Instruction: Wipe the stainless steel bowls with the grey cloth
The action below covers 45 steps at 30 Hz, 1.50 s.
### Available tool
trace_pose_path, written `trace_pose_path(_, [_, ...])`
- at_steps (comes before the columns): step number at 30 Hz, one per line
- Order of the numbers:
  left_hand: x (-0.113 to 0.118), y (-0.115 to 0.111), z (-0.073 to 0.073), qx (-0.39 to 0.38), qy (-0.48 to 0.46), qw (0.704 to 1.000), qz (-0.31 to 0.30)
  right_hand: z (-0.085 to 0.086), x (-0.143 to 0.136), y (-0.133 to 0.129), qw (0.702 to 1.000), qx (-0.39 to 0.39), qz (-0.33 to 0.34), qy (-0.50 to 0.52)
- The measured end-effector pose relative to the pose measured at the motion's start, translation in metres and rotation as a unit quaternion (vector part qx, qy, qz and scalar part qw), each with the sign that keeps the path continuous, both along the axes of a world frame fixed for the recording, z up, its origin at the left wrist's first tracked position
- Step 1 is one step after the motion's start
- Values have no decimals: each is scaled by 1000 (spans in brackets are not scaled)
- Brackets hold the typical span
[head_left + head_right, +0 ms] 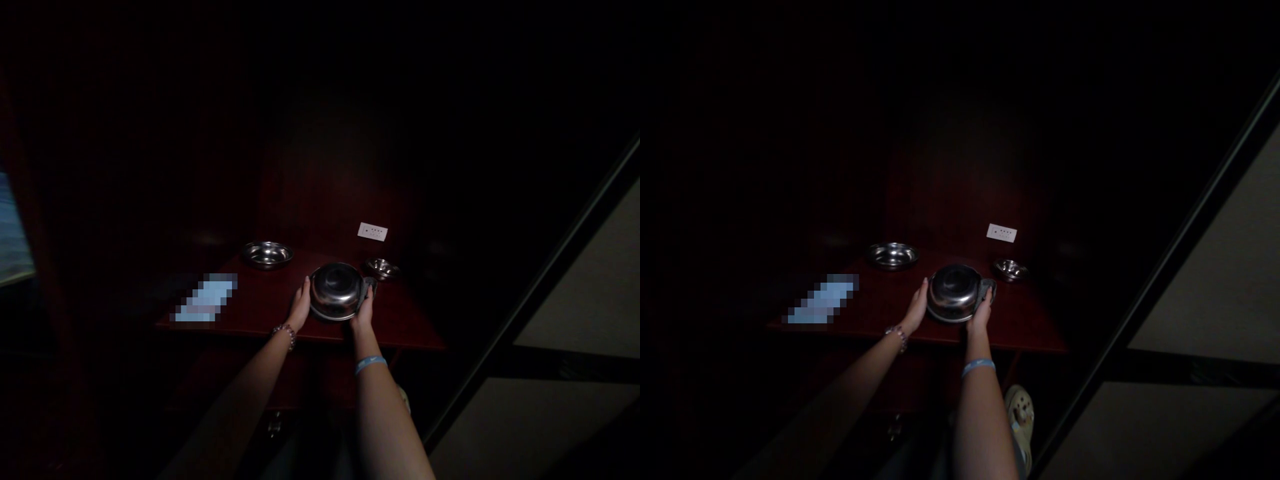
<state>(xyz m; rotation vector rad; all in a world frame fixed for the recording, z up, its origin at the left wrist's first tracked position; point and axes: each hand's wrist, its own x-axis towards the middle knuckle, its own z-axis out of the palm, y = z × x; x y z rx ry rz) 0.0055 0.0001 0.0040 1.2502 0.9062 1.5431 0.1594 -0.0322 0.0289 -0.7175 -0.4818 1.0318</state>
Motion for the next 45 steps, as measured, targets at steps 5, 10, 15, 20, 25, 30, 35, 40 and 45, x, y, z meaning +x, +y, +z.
trace_pose_path(5, [-1, 2, 0, -21, -15, 1000, -14, 0, -1, 0, 1000, 4, 13, 15])
trace_pose_path(10, [1, 3, -1, 2, -27, 1000, -15, 1, -2, -1, 999, 7, 12, 37])
trace_pose_path(15, [3, 3, 0, 22, -23, 999, -12, 2, -5, -2, 999, 28, 28, 33])
trace_pose_path(20, [3, 5, -2, 14, -15, 1000, -5, 3, -6, -3, 999, 32, 21, 14])
trace_pose_path(25, [4, 6, -4, 31, -20, 999, -13, 4, -6, -3, 999, 31, 22, 34])
trace_pose_path(30, [3, 6, -3, 33, -21, 999, -10, 3, -6, -2, 998, 15, 23, 57])
trace_pose_path(35, [3, 5, -3, 18, -12, 1000, -6, 2, -5, 0, 998, 15, 20, 51])
trace_pose_path(40, [3, 6, -4, 21, -12, 1000, -10, 0, -3, 2, 999, 13, 25, 45])
trace_pose_path(45, [3, 9, -6, 23, -17, 1000, -9, 0, -3, 2, 996, 11, 25, 85])
